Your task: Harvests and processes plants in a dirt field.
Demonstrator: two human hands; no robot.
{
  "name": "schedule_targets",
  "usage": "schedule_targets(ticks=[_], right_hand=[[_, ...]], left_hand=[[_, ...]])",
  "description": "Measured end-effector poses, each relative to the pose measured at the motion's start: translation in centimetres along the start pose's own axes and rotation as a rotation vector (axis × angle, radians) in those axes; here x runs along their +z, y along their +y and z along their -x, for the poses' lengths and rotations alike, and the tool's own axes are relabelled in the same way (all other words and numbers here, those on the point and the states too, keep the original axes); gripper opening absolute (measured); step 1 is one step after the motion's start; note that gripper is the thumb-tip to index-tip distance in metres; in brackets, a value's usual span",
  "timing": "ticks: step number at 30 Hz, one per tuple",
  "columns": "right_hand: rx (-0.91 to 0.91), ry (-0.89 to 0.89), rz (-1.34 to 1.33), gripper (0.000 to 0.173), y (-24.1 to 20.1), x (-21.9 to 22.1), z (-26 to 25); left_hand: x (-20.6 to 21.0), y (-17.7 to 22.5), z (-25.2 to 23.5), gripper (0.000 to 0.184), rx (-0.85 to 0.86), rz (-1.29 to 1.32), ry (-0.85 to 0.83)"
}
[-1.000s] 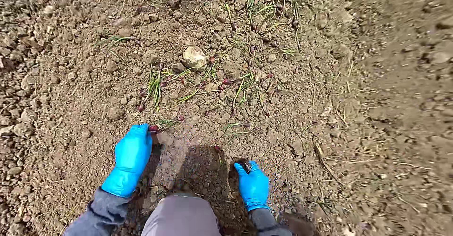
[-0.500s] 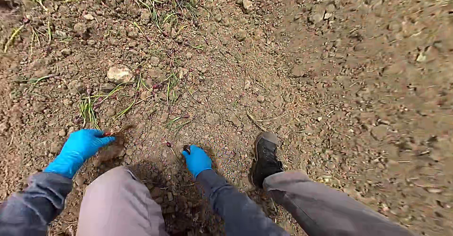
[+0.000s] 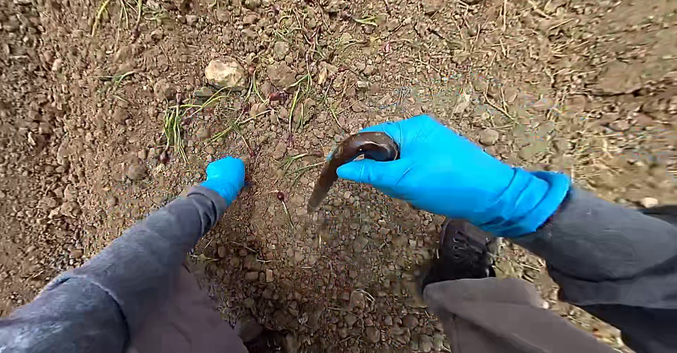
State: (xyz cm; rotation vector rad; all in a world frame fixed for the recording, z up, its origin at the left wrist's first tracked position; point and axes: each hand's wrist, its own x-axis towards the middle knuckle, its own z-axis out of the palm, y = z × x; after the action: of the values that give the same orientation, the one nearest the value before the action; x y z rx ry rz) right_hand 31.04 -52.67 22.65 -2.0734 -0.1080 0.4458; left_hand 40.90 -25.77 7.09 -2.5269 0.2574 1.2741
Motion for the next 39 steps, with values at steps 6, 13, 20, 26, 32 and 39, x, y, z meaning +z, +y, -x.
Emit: schedule_targets(ticks=[6, 13, 20, 26, 32, 39], right_hand=[[0.257, -0.46, 0.133, 0.032, 14.6, 12.8, 0.5], [0.273, -0.549, 0.018, 0.037, 14.8, 10.8, 0.7], [0.337, -0.397, -0.136, 0.039, 13.4, 8.5, 2.4], [0.052, 0.063, -0.289, 0.01, 9.1, -4.3, 2.7], [0.292, -0.285, 0.109, 0.029, 16.4, 5.9, 4.0], [-0.04, 0.094, -0.264, 0.02, 11.6, -3.8, 0.1]], left_hand=[[4.7, -1.3, -3.1, 0.027, -0.135, 0.08, 0.217], [5.7, -1.6, -1.6, 0.024, -0.142, 0.345, 0.23], [9.6, 10.1, 7.1, 0.014, 0.122, 0.834, 0.218], [15.5, 15.2, 6.6, 0.026, 0.207, 0.208, 0.149], [8.9, 8.1, 5.9, 0.025, -0.007, 0.376, 0.455], [8.7, 6.1, -0.7, 0.028, -0.137, 0.565, 0.449]])
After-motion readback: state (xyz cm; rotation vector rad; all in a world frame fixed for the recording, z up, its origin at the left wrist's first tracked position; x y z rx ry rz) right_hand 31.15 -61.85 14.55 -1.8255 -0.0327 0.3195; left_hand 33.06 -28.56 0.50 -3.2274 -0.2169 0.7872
